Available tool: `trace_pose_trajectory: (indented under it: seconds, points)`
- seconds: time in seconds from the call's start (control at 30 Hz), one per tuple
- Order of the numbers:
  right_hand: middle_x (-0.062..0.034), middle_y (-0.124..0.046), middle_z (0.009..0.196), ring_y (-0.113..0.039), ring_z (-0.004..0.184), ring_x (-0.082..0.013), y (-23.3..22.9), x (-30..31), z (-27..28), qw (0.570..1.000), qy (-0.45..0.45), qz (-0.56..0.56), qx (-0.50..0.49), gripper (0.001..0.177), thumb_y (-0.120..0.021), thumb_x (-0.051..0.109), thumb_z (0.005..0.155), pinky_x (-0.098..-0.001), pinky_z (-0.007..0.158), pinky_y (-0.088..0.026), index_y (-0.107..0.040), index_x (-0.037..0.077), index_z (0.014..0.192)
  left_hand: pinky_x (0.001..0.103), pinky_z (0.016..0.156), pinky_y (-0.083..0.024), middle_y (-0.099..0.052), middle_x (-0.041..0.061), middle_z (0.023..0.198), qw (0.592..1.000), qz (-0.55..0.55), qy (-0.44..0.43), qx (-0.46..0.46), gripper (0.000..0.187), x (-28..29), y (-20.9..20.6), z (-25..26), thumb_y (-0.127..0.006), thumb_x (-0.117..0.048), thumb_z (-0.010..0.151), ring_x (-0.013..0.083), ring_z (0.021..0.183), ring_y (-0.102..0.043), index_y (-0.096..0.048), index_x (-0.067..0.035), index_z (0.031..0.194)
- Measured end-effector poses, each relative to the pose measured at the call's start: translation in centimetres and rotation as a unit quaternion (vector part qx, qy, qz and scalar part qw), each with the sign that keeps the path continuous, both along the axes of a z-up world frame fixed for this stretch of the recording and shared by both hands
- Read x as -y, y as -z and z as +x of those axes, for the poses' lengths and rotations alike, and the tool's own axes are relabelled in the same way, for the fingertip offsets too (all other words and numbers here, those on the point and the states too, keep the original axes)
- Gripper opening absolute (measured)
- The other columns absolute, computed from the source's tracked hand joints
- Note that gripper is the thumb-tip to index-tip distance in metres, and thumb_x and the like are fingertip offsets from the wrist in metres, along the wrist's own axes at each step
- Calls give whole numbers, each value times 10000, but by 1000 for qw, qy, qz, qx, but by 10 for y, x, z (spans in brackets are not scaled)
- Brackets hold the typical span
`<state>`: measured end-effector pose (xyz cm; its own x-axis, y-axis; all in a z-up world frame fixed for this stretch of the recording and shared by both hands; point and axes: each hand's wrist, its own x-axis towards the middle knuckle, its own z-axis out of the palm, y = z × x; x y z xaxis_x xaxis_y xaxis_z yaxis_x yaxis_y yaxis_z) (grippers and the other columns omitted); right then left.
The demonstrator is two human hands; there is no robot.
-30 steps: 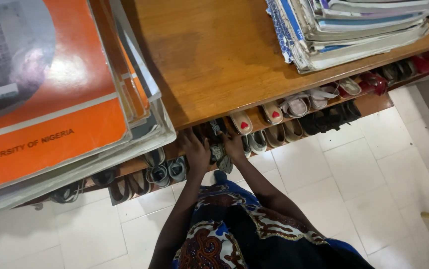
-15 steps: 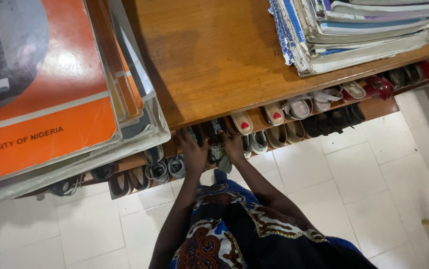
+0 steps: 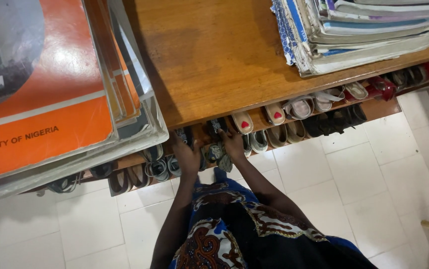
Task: Organize shoes on a shelf and a round table.
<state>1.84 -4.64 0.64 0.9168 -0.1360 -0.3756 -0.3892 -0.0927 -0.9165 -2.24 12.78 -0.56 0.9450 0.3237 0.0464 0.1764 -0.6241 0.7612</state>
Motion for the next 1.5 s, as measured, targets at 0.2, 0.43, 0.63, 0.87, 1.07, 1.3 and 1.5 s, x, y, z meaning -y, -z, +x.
trace_pose_trajectory:
  seconds: [0.2,0.43,0.63,0.87,1.07,1.3,1.5]
  points:
    - [-167,-741,1215,-730,1038,-230,-20,2,-1,997,-16,-57,46,555,-682,338,950,-360,845,-558,-589,7,1385,579,1176,-225,-172,370,1618,991,137,7,-5,924,6,-18,-5,-669,-403,1002,555,1457,-223,-114,51,1584]
    - [-250,-721,1194,-673,1119,-428,18,35,3,931,-180,-247,199,747,-873,336,790,-480,898,-539,-559,21,1390,407,1124,-513,-495,184,1535,983,-168,76,-10,685,50,57,28,-557,-332,1031,301,1378,-570,-284,-89,1610]
    - [-246,-736,1036,-707,992,-399,12,36,2,939,-129,-307,89,635,-808,251,812,-471,848,-559,-614,139,1406,450,1127,-434,-544,234,1470,957,-281,48,-52,621,55,71,76,-725,-202,930,356,1375,-525,-455,-40,1465]
    - [-223,-745,1035,-733,937,-382,16,33,-6,937,-115,-305,127,612,-793,149,747,-464,782,-571,-644,103,1339,470,1154,-367,-467,218,1530,983,-129,95,-90,758,49,16,80,-805,-245,853,383,1423,-432,-448,-64,1497]
    - [-234,-744,1005,-727,912,-398,41,27,-25,942,-57,-282,173,569,-790,128,841,-457,755,-570,-603,30,1369,478,1131,-373,-453,211,1537,977,-146,104,-118,783,51,42,83,-808,-246,866,385,1418,-424,-416,-73,1521]
    - [-224,-747,987,-752,889,-367,34,27,-30,949,-19,-228,218,537,-794,77,844,-425,710,-581,-599,-4,1338,456,1142,-413,-528,225,1489,983,-101,117,-97,797,53,43,76,-829,-286,834,384,1385,-497,-460,-46,1497]
    - [-224,-741,962,-741,876,-381,40,32,-27,947,-33,-248,202,451,-818,113,846,-439,694,-573,-629,-5,1238,477,1123,-371,-483,261,1502,983,-93,134,-87,834,51,48,75,-822,-309,857,412,1380,-460,-412,-14,1521]
